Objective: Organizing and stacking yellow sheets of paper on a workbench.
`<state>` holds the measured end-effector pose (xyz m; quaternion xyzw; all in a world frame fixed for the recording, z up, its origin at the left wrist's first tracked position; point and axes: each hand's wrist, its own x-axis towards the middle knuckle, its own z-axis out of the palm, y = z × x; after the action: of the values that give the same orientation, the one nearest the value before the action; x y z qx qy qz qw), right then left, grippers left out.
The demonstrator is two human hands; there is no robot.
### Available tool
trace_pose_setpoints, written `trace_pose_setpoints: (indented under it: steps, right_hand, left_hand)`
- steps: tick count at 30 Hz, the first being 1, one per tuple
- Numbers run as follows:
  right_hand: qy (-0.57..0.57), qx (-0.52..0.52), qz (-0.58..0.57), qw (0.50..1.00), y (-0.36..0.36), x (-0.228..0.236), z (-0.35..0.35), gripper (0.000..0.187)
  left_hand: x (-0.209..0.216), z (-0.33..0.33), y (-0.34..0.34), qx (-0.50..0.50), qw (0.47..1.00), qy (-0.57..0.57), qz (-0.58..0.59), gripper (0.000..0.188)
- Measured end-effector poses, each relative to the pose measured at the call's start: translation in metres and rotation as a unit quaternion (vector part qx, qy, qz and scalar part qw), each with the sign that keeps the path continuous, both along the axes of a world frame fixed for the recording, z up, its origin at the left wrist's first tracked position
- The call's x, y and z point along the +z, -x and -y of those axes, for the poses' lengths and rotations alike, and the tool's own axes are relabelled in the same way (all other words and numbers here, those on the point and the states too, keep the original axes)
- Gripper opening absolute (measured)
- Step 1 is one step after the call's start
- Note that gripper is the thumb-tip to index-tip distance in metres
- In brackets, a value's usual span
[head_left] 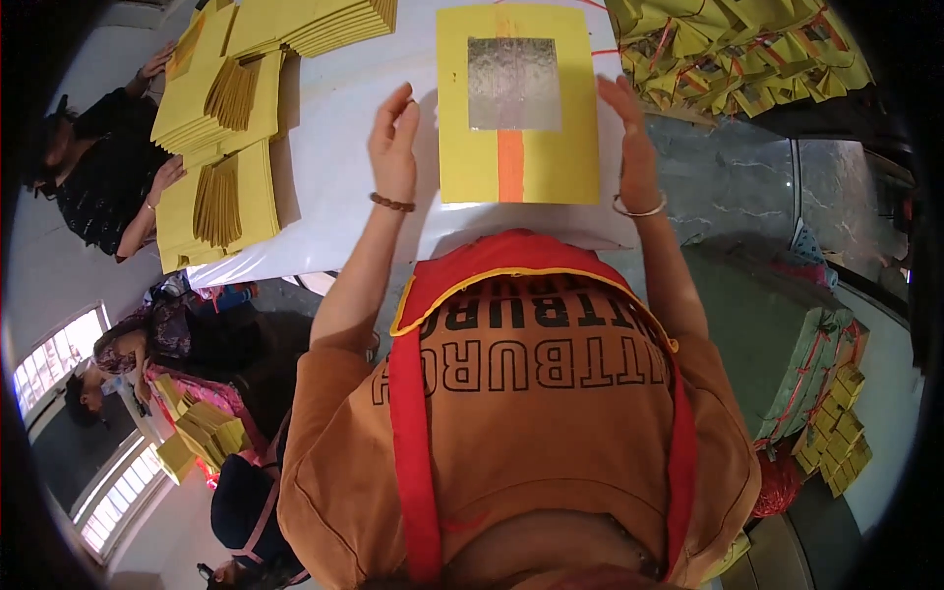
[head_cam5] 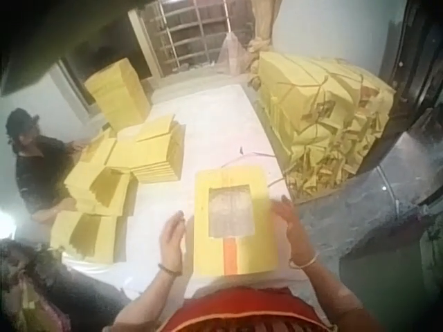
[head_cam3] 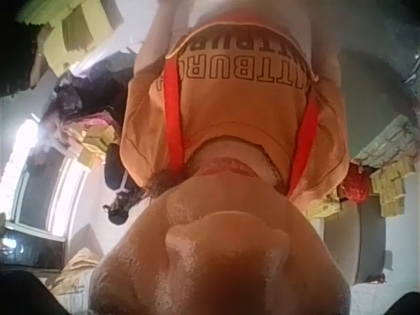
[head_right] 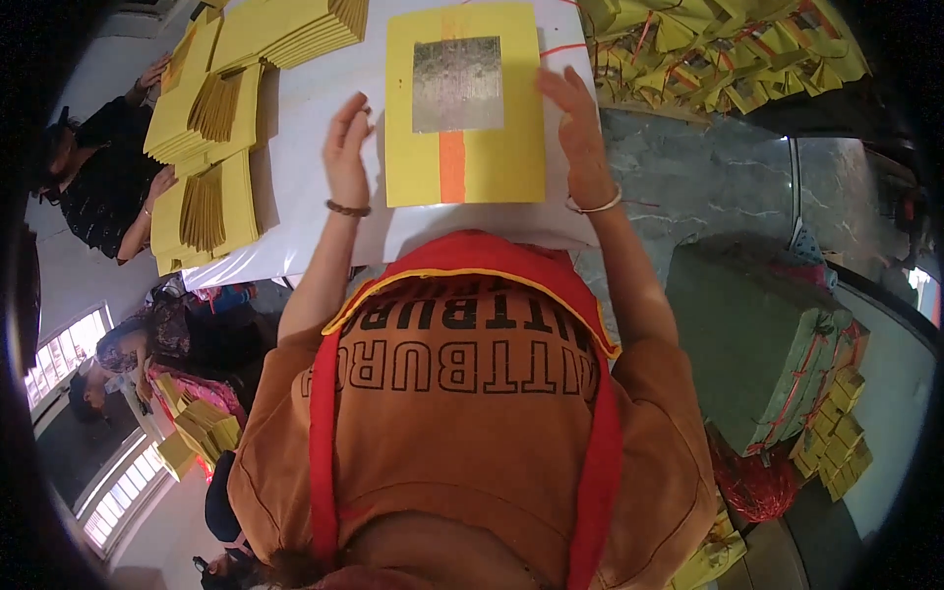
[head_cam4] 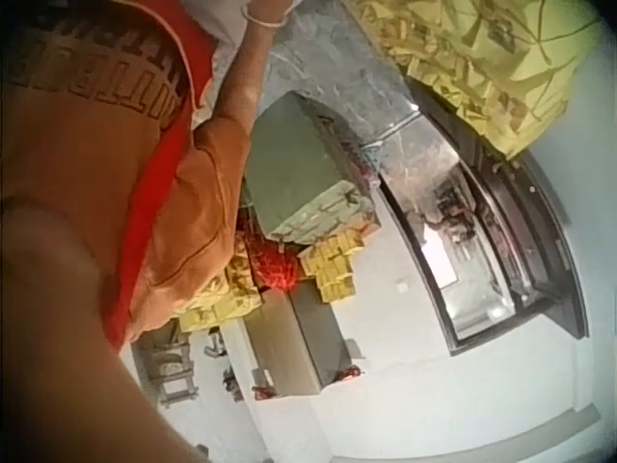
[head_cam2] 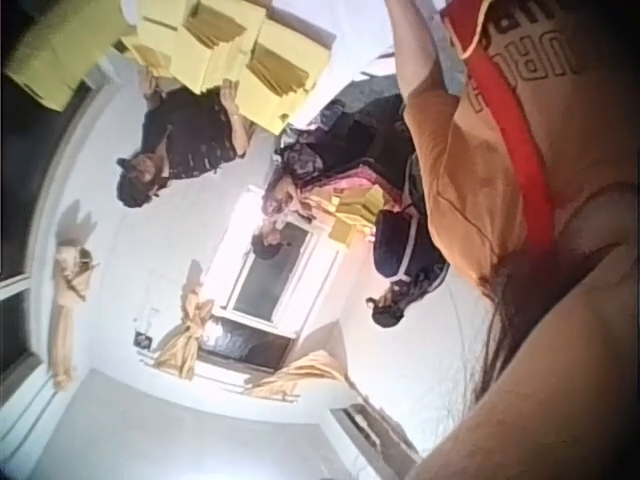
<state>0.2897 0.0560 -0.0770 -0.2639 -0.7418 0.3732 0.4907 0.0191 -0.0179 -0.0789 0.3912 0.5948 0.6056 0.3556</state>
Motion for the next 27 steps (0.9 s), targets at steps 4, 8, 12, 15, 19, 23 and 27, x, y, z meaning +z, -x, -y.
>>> trace_pose_setpoints:
  steps: [4, 8, 12, 15, 19, 23, 27]
  right_hand:
    - [-0.061, 0.075, 0.213, 0.972, -0.01, 0.036, 0.012, 0.03]
    - [-0.048, 0.089, 0.186, 0.977, -0.005, 0.019, 0.009, 0.012]
    - [0.006, 0.09, 0.144, 0.985, -0.004, 0.012, 0.01, 0.012]
    - [0.025, 0.11, 0.128, 0.985, -0.005, 0.012, 0.009, 0.024]
    - [0.059, 0.125, 0.08, 0.987, -0.005, 0.008, 0.008, 0.042]
    - [0.017, 0.129, 0.088, 0.988, -0.005, 0.008, 0.009, 0.056]
    - [0.015, 0.124, 0.09, 0.988, -0.005, 0.004, 0.007, 0.063]
  left_hand:
    - [0.061, 0.018, 0.007, -0.256, 0.884, -0.11, -0.375, 0.04]
    - [0.08, 0.028, -0.015, -0.359, 0.739, -0.152, -0.549, 0.044]
    - [0.079, 0.025, -0.012, -0.361, 0.749, -0.153, -0.535, 0.035]
    - [0.083, 0.022, -0.012, -0.37, 0.789, -0.159, -0.465, 0.021]
    - [0.08, 0.017, -0.009, -0.357, 0.825, -0.12, -0.422, 0.011]
    - [0.08, 0.015, -0.008, -0.353, 0.868, -0.039, -0.348, 0.011]
    - [0.078, 0.013, -0.008, -0.35, 0.88, 0.018, -0.32, 0.015]
